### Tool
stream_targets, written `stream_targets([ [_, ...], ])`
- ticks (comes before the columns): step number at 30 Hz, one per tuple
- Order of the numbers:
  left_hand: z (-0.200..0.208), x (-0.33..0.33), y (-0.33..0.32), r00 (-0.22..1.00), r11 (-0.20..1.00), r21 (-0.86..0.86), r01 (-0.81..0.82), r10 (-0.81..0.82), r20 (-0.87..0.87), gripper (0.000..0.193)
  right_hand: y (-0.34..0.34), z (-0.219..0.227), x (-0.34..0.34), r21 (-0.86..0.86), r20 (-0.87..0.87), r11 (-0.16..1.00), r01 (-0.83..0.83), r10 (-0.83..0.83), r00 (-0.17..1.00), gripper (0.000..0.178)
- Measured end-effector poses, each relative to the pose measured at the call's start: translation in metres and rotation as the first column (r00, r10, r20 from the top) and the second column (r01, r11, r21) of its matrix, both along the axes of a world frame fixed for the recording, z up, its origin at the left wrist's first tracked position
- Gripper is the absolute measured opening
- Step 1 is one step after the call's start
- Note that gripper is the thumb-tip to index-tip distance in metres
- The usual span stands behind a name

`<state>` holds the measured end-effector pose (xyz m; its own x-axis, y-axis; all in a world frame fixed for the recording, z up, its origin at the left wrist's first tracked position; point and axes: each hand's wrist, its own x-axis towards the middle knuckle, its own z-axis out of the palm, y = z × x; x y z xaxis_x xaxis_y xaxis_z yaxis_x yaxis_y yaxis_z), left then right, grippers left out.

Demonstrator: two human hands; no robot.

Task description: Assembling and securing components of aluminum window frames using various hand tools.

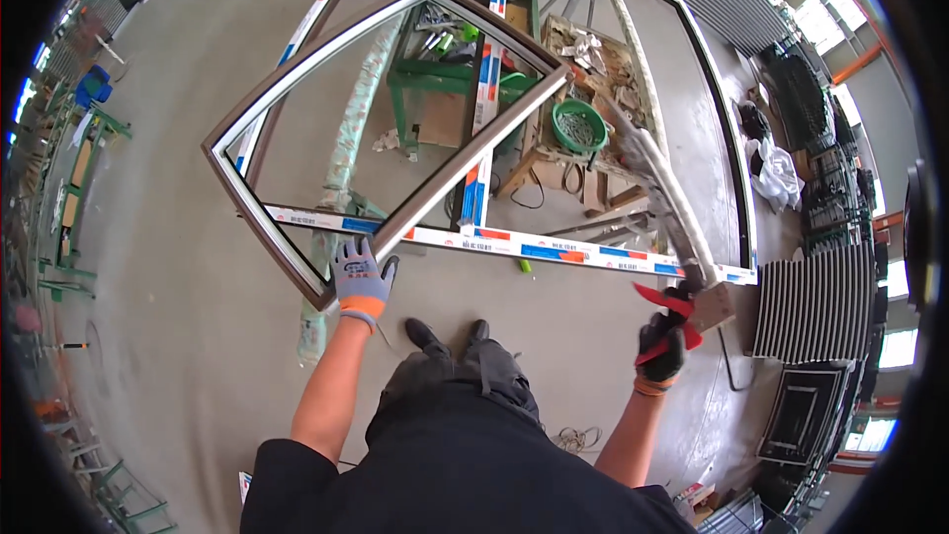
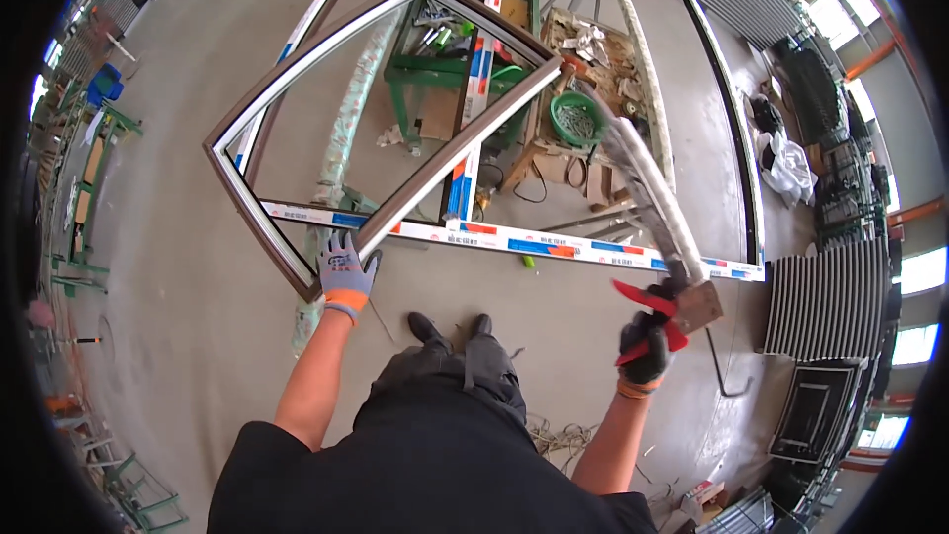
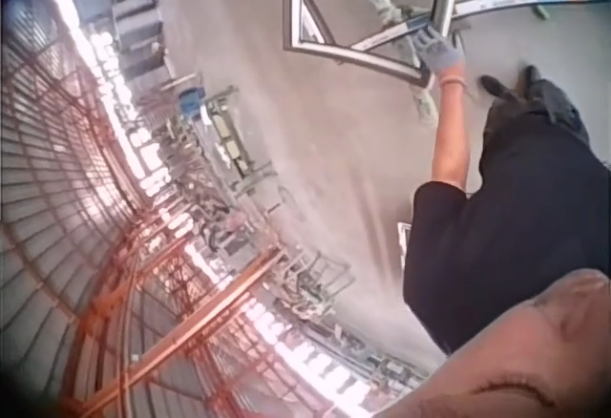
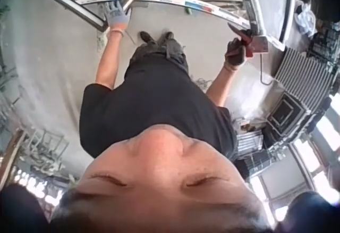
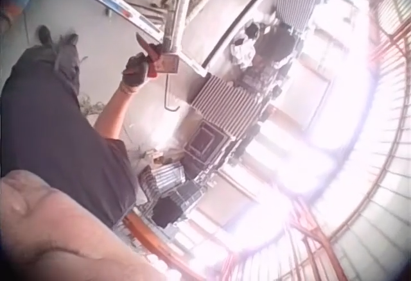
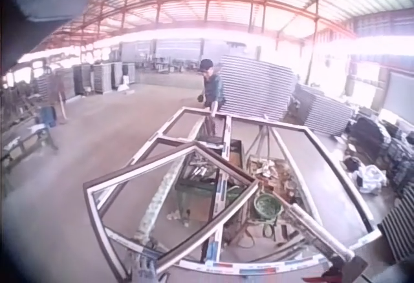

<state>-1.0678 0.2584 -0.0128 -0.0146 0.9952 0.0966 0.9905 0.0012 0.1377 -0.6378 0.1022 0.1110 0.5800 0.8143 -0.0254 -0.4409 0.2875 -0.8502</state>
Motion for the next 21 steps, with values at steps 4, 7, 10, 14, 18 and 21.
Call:
stream_targets([
  [4, 0.039, 0.042, -0.049, 0.820, 0.967, 0.185, 0.173, -0.246, 0.518, 0.038, -0.009, -0.019, -0.027, -0.060, 0.099, 0.975, -0.214, 0.219, 0.971, 0.065],
  [7, -0.004, 0.081, -0.086, 0.161, 0.990, -0.036, 0.133, 0.014, 0.987, 0.032, -0.034, -0.016, -0.067, -0.158, 0.133, 0.927, -0.341, 0.362, 0.923, 0.070],
  [10, 0.040, 0.113, -0.110, -0.316, 0.939, -0.201, 0.280, 0.288, 0.904, 0.053, -0.060, -0.016, -0.078, -0.136, 0.071, 0.901, -0.412, 0.424, 0.903, 0.072],
  [14, 0.028, 0.131, -0.129, -0.228, 0.977, -0.077, 0.198, 0.122, 0.966, 0.037, -0.073, -0.013, -0.062, -0.177, 0.103, 0.837, -0.518, 0.539, 0.836, 0.076],
  [18, -0.055, 0.103, -0.149, 0.016, 0.988, -0.141, -0.057, 0.142, 0.990, 0.033, -0.038, -0.015, -0.036, -0.063, 0.091, 0.884, -0.462, 0.467, 0.880, 0.073],
  [21, -0.118, 0.061, -0.166, 0.442, 0.955, -0.229, -0.191, 0.292, 0.848, 0.030, 0.009, -0.019, 0.012, -0.011, 0.187, 0.910, -0.416, 0.410, 0.893, 0.066],
])
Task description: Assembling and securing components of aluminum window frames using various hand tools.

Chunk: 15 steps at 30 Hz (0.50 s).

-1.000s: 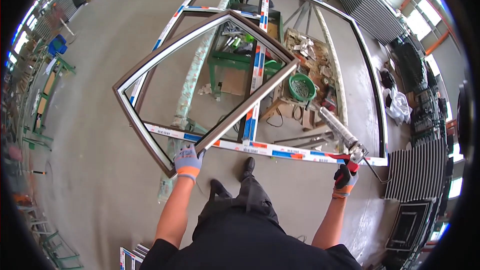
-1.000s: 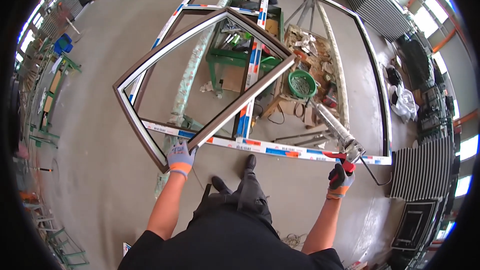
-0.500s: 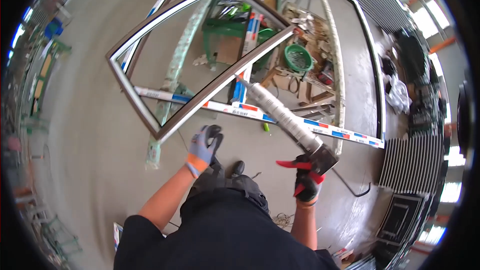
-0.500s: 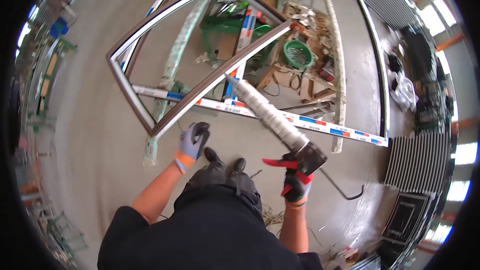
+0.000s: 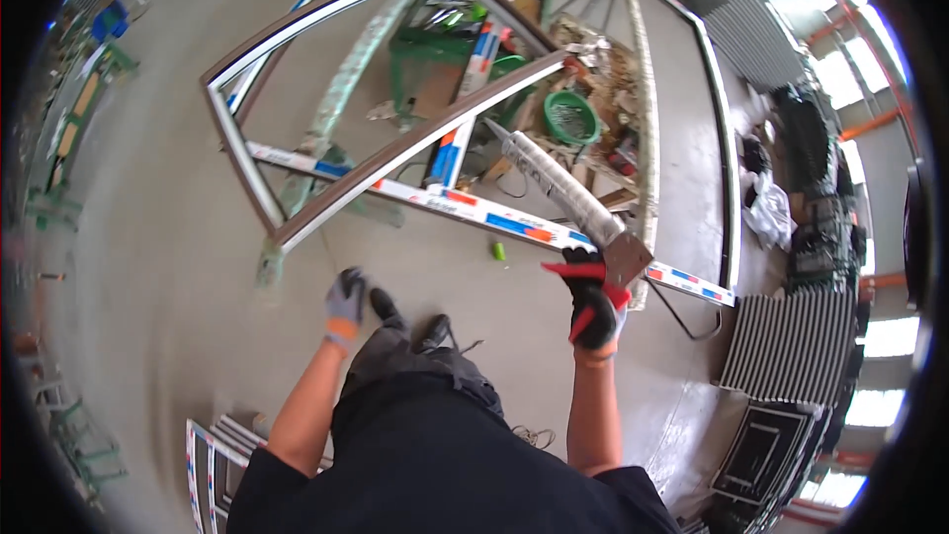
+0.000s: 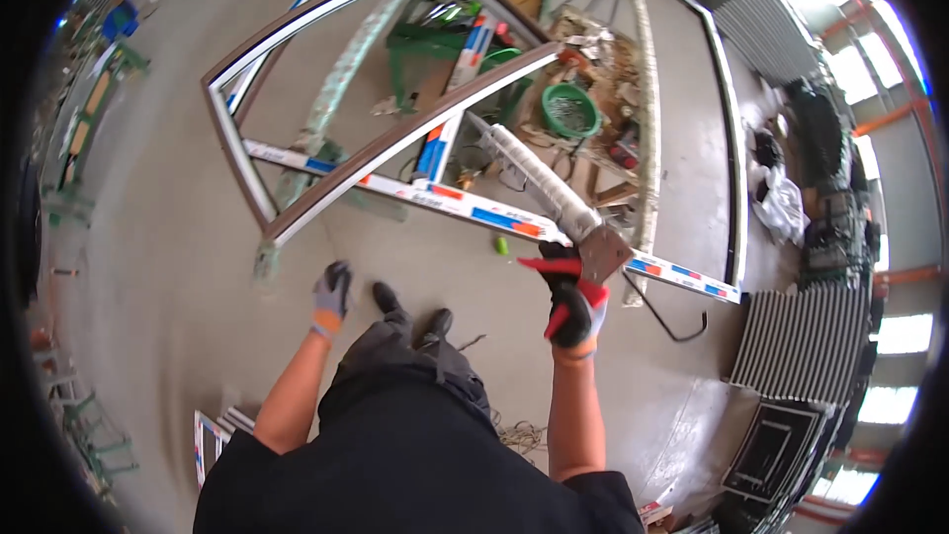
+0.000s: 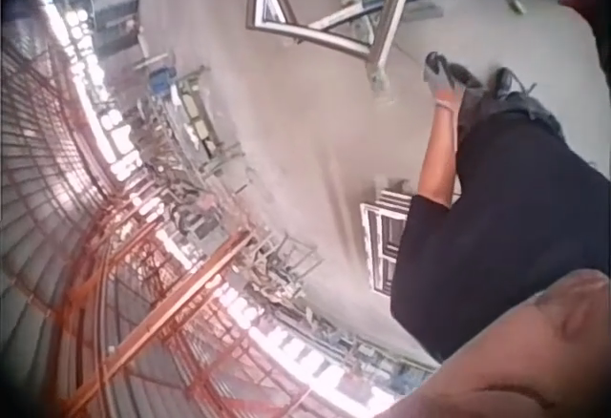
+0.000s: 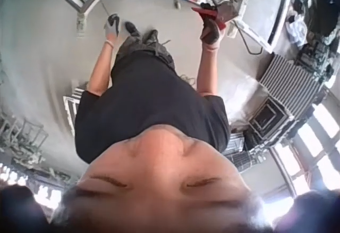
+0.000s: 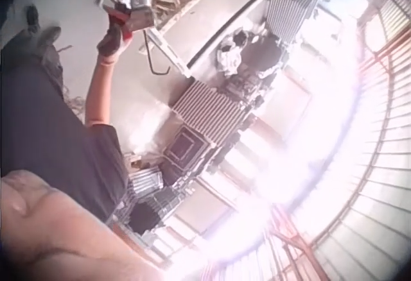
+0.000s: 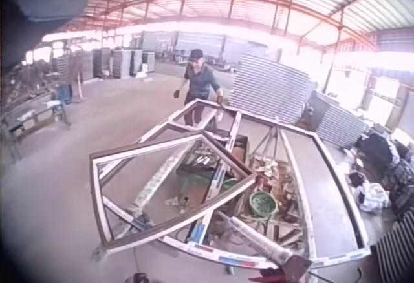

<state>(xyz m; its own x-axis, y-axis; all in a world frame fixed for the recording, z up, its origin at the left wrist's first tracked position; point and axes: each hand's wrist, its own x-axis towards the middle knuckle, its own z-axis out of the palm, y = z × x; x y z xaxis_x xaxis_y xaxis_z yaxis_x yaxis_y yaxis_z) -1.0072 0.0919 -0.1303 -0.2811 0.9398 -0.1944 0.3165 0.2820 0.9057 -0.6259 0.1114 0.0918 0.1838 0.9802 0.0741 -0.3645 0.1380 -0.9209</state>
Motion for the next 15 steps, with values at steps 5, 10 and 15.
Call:
stream_targets([
  [5, -0.161, -0.125, -0.115, 0.940, 0.889, -0.312, -0.336, 0.294, -0.175, 0.025, 0.078, -0.014, 0.052, 0.001, 0.187, 0.998, 0.064, -0.063, 0.980, 0.041],
  [10, -0.183, -0.186, -0.190, 0.589, 0.439, -0.866, -0.239, 0.775, 0.229, 0.022, 0.131, -0.017, 0.074, 0.146, 0.224, 0.960, 0.240, -0.268, 0.937, 0.023],
  [15, -0.159, -0.143, -0.132, 0.821, 0.555, -0.761, -0.336, 0.568, 0.052, 0.021, 0.193, -0.011, 0.097, 0.072, 0.244, 0.967, 0.245, -0.255, 0.936, 0.017],
])
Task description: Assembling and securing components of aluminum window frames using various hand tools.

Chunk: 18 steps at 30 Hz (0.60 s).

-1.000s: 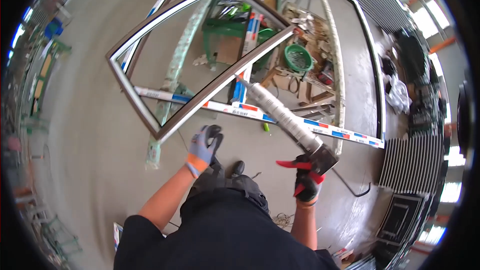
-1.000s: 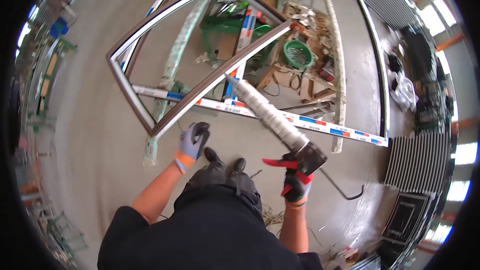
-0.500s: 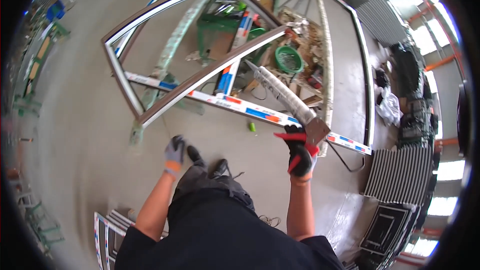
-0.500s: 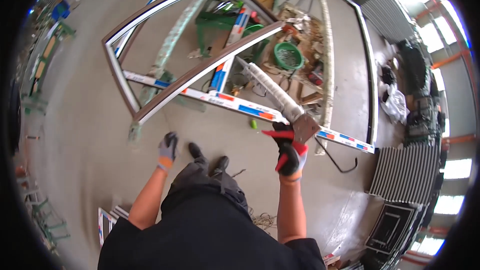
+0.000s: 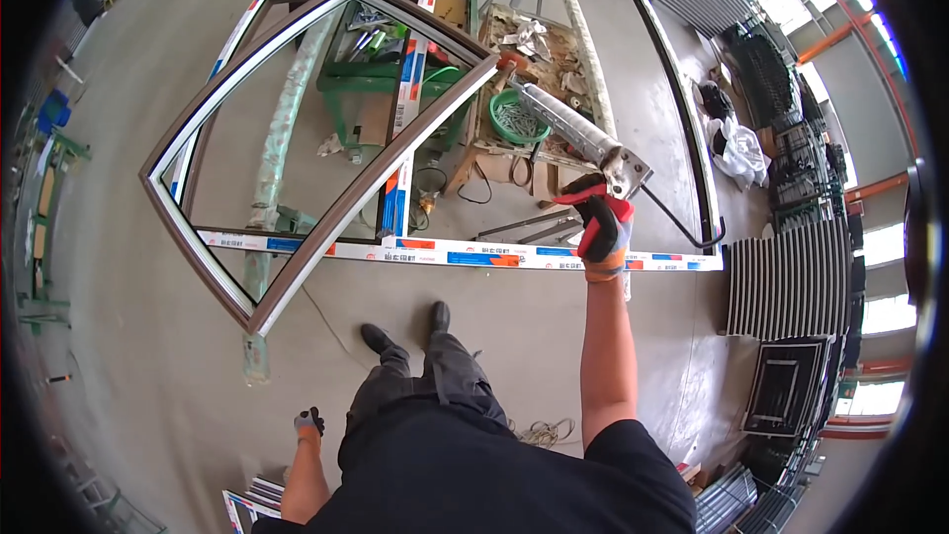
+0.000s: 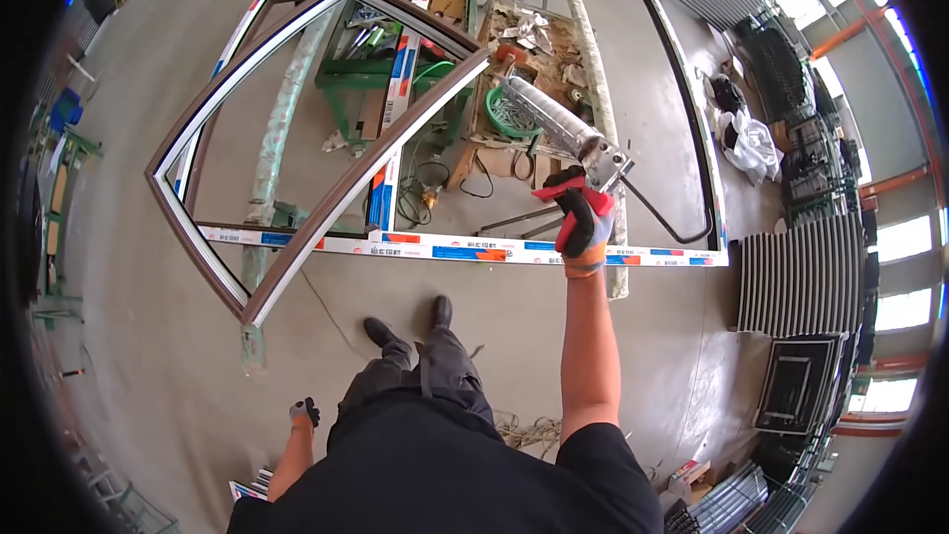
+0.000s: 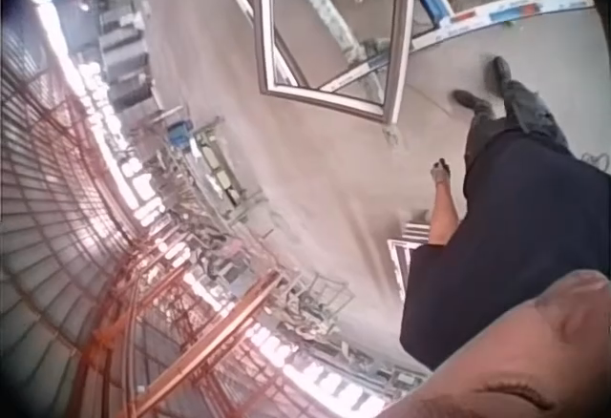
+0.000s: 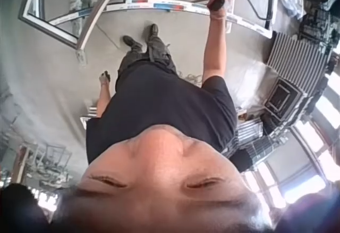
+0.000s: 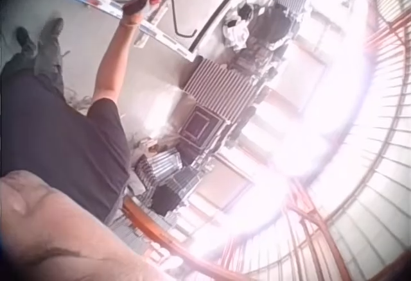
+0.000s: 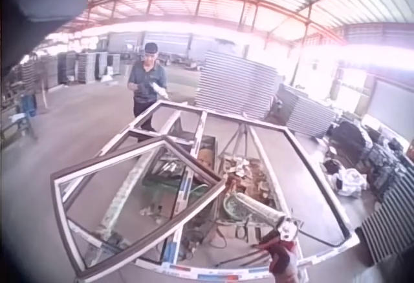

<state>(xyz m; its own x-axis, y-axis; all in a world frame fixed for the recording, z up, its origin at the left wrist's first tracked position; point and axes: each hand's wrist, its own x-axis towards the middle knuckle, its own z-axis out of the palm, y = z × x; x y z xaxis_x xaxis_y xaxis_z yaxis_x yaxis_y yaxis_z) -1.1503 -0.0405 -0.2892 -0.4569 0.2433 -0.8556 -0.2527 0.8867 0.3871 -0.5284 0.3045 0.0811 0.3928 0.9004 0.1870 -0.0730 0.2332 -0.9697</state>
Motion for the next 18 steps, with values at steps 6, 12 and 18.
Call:
stream_targets([
  [6, 0.019, 0.066, 0.122, 0.982, 0.949, 0.270, -0.164, 0.132, 0.131, 0.016, 0.078, -0.023, 0.054, 0.170, 0.563, 0.985, 0.003, -0.100, 0.821, 0.018],
  [12, 0.019, 0.146, 0.160, 0.985, 0.853, 0.497, 0.158, -0.100, -0.141, 0.018, 0.121, -0.016, 0.082, 0.190, 0.585, 0.981, -0.051, -0.071, 0.808, 0.013],
  [18, 0.031, 0.176, 0.153, 0.994, 0.953, 0.291, 0.088, -0.066, -0.087, 0.015, 0.144, -0.004, 0.102, -0.064, 0.293, 0.970, -0.235, 0.244, 0.924, 0.028],
])
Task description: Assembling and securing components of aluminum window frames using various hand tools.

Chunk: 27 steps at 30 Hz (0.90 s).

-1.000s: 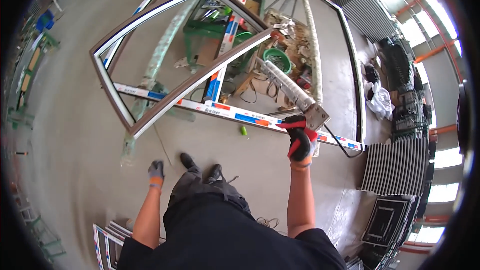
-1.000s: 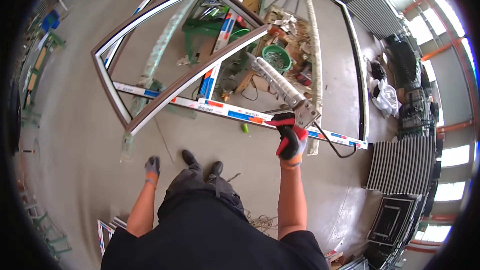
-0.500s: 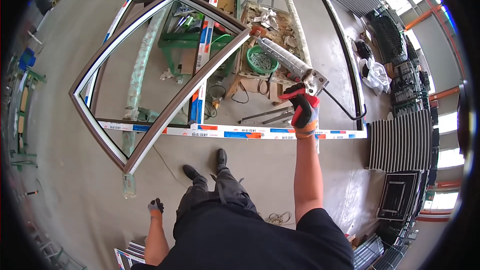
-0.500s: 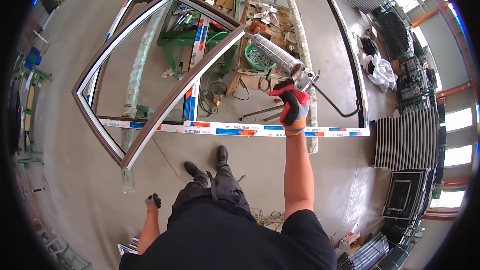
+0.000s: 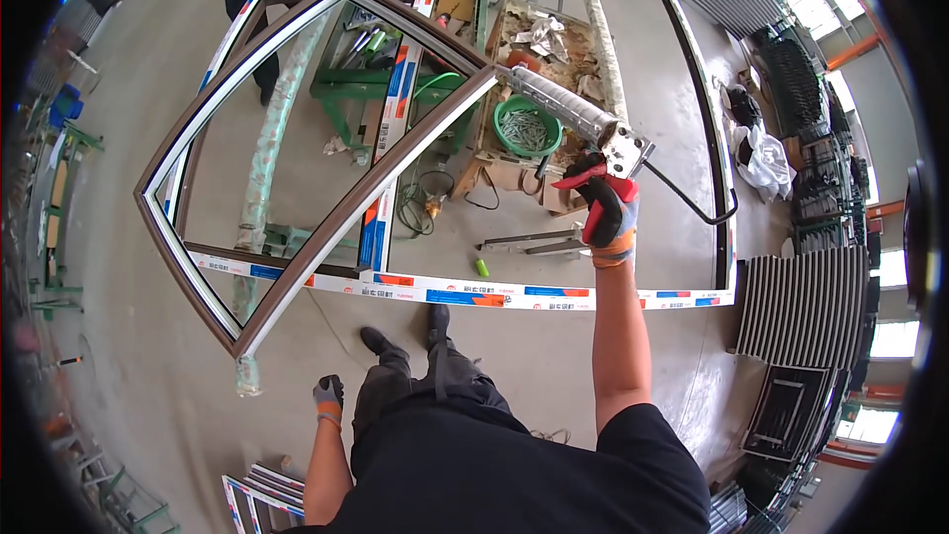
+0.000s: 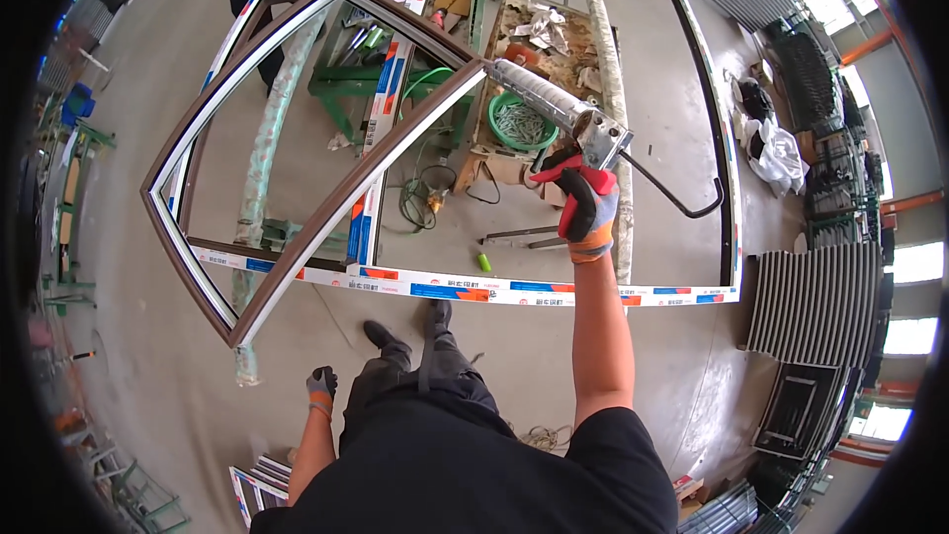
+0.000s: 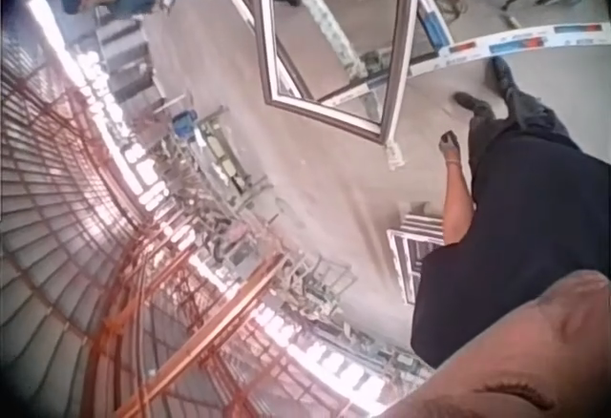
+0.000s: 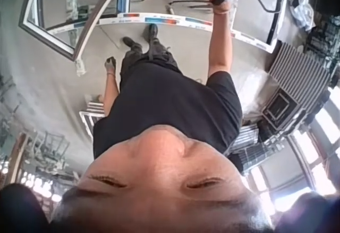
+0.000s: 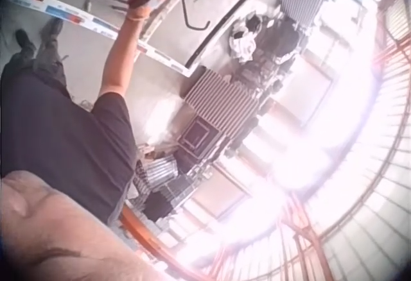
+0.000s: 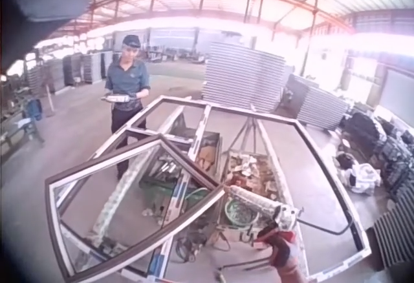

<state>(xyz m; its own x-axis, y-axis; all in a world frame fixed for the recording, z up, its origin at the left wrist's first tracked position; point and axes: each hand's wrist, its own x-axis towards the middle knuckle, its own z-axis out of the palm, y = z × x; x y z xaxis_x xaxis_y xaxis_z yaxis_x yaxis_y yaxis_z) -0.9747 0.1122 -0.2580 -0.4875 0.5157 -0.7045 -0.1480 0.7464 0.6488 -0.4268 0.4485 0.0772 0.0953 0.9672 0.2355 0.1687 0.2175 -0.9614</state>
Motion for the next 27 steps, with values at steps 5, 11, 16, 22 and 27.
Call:
stream_targets([
  [5, -0.011, -0.002, -0.018, 0.998, 0.997, -0.078, 0.002, -0.007, -0.063, 0.021, 0.009, -0.002, 0.011, -0.040, -0.036, 0.999, 0.009, -0.011, 0.999, 0.031],
  [11, -0.019, -0.002, -0.019, 0.998, 0.995, -0.097, -0.034, 0.028, -0.057, 0.016, 0.021, 0.010, 0.006, -0.050, -0.096, 0.992, 0.115, -0.120, 0.988, 0.023],
  [16, -0.013, 0.009, 0.004, 0.999, 0.999, -0.044, 0.009, -0.011, -0.050, 0.020, 0.027, 0.037, 0.000, -0.053, -0.064, 0.996, 0.068, -0.071, 0.995, 0.026],
  [22, -0.008, 0.016, 0.016, 0.997, 0.997, 0.011, -0.071, 0.070, 0.030, 0.018, 0.035, 0.019, 0.019, 0.178, 0.305, 0.977, 0.113, -0.164, 0.938, 0.021],
  [27, -0.017, 0.017, 0.000, 0.998, 0.998, -0.019, -0.063, 0.063, 0.008, 0.016, 0.032, 0.031, 0.020, -0.093, -0.166, 0.995, 0.039, -0.054, 0.985, 0.020],
])
